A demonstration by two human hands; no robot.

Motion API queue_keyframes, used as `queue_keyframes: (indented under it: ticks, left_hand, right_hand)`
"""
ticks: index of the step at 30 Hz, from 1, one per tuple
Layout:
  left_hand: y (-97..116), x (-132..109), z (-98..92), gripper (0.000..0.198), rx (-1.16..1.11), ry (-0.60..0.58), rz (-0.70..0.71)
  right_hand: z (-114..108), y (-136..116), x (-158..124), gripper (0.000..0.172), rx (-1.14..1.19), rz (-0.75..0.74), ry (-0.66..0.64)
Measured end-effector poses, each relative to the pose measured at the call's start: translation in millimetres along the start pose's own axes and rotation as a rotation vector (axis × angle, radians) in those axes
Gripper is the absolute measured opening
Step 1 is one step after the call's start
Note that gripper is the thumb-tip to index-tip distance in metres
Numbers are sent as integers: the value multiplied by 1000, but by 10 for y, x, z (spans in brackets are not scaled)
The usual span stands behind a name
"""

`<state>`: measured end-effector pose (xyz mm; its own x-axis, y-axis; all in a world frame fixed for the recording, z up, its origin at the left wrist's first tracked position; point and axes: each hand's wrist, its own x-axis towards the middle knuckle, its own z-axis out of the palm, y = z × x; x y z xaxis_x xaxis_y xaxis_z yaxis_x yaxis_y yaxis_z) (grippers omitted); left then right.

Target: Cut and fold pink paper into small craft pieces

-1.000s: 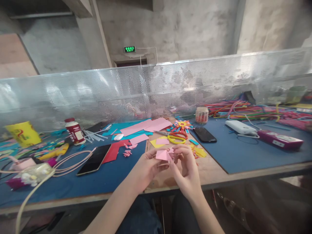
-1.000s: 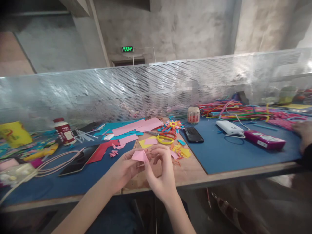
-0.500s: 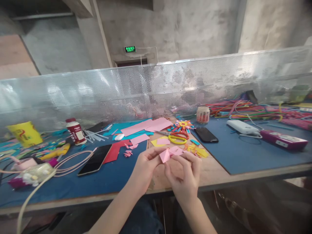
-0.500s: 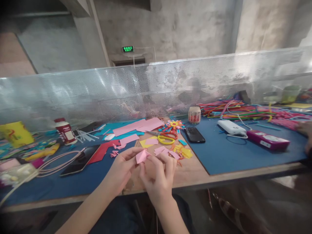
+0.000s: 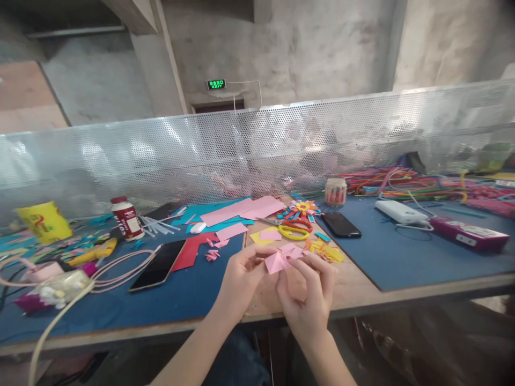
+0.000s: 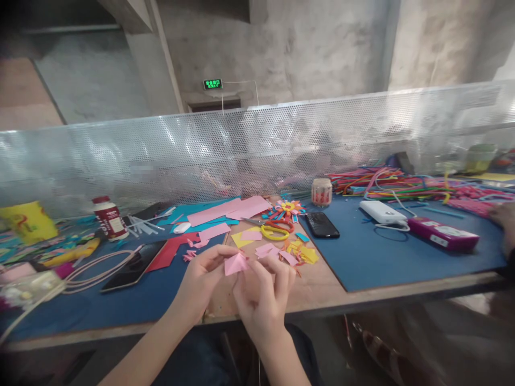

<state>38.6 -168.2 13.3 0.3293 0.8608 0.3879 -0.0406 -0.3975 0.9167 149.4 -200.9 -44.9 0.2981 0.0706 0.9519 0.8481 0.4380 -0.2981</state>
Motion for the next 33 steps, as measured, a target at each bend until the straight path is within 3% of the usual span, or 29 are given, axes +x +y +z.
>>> queue_keyframes:
  ticks: [10,14,22,27,33]
  left_hand:
    - [52,-62,10,10,277,51,175]
    - [107,-87,28,9,361,97,193]
    - [113,-111,41,12,205,135,106]
    - [117,-109,62,11,115,99,73]
    - [126,-111,66,12,34,17,49]
  right_hand:
    - [47,-98,7,32,-18,33,-5]
    - [45,-110,24,26,-21,60,57]
    - [22,-246,60,22,-29,94,93]
    - [59,-267,17,25,33,140,120]
    - [112,-289,-76,18,166,330,131]
